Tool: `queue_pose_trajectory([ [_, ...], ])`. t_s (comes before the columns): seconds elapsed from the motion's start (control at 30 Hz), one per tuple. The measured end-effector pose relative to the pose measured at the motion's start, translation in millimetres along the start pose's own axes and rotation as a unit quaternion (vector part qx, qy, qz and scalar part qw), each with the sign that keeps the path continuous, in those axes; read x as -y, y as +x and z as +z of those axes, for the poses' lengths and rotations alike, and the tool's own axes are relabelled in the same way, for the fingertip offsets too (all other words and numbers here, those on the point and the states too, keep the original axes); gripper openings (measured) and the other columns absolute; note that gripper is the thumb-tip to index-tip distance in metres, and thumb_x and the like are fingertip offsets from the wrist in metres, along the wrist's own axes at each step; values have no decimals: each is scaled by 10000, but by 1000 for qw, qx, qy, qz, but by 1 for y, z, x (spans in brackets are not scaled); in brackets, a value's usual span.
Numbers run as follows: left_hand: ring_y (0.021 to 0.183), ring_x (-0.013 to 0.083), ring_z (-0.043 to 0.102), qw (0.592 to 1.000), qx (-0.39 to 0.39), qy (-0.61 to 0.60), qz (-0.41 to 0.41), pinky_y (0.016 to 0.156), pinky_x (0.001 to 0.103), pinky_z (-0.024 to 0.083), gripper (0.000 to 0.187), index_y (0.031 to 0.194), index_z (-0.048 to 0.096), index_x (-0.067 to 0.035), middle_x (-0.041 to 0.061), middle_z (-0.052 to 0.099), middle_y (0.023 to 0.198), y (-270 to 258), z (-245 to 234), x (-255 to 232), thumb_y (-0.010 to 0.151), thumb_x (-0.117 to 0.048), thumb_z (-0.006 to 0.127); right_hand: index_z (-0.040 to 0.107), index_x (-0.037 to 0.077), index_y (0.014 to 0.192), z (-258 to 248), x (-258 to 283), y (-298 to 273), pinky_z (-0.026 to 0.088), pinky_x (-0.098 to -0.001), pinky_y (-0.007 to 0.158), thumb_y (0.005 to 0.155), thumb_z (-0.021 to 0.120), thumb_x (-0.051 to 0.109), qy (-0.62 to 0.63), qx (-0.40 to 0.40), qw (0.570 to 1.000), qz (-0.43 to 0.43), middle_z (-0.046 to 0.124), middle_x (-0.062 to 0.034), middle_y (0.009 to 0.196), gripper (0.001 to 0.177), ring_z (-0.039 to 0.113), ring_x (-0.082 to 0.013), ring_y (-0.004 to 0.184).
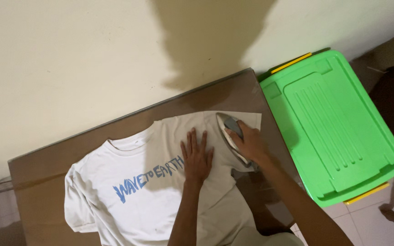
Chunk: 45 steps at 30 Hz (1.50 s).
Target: The person irons a black t-shirt with a skull graphic on a wooden table, then places it on a hanger and hangs it on a drying rack. They then unfold a white t-shirt with blue text and iron it on the same table.
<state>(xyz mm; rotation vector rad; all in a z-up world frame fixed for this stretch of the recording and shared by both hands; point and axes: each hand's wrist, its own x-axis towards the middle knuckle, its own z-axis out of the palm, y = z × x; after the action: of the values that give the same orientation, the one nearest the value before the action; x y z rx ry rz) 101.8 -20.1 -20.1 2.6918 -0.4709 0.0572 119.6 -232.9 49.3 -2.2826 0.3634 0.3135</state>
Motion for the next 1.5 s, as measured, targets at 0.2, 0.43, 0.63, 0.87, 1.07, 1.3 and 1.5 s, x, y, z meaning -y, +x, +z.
queue_pose_trajectory([
  [0.2, 1565, 362, 214, 999, 18, -30, 5, 1275, 555, 132, 557, 1555, 404, -114, 183, 233, 1678, 4, 2, -10, 1044, -311, 504, 571, -66, 1306, -16, -33, -10, 541, -484, 807, 1001, 606, 481, 27, -88, 994, -61, 689, -325, 1058, 628, 705, -430, 940],
  [0.43, 1573, 349, 141, 999, 41, -6, 35, 1254, 562, 85, 620, 1609, 293, -100, 165, 160, 1702, 4, 22, -29, 1068, -373, 427, 683, 42, 1145, -64, -4, -40, 507, -393, 635, 967, 595, 504, 121, -92, 981, 124, 677, -126, 748, 503, 632, -228, 666],
  [0.63, 1566, 350, 111, 997, 44, 37, 43, 1243, 563, 59, 654, 1629, 223, -111, 165, 108, 1703, 4, 21, -30, 1068, -394, 407, 585, 0, 1017, -58, -22, -64, 426, -318, 503, 1035, 610, 351, 267, -161, 947, 81, 530, -23, 664, 353, 492, -126, 553],
  [0.87, 1575, 352, 128, 998, 69, -12, 3, 1256, 554, 78, 639, 1603, 274, -63, 188, 157, 1697, 4, 14, -48, 1031, -266, 474, 588, 11, 1133, -41, -59, -80, 491, -308, 752, 1089, 554, 236, 222, -282, 932, -57, 647, -51, 868, 232, 598, -144, 802],
  [1.07, 1531, 388, 220, 995, 63, -62, 53, 1238, 554, 159, 623, 1523, 403, -54, 213, 254, 1644, -4, 16, -89, 974, -282, 586, 555, -4, 1154, -38, -56, -134, 479, -336, 908, 1003, 655, 233, 234, -295, 924, -67, 635, -97, 1077, 298, 590, -169, 1007],
  [1.3, 1522, 404, 248, 991, 83, -84, 60, 1246, 557, 199, 591, 1488, 457, -66, 214, 281, 1633, -25, 19, -111, 983, -325, 622, 602, -17, 1081, -30, -83, -184, 490, -325, 646, 842, 831, 145, 136, -303, 942, -54, 623, -116, 913, 369, 576, -188, 731],
  [1.5, 1520, 423, 189, 995, 53, -66, 50, 1200, 592, 158, 741, 1552, 371, -64, 243, 208, 1652, -62, 6, -95, 963, -422, 644, 517, -108, 1357, -8, -98, -223, 566, -306, 561, 804, 825, 161, 113, -330, 937, -37, 660, -210, 1196, 689, 689, -215, 732],
])
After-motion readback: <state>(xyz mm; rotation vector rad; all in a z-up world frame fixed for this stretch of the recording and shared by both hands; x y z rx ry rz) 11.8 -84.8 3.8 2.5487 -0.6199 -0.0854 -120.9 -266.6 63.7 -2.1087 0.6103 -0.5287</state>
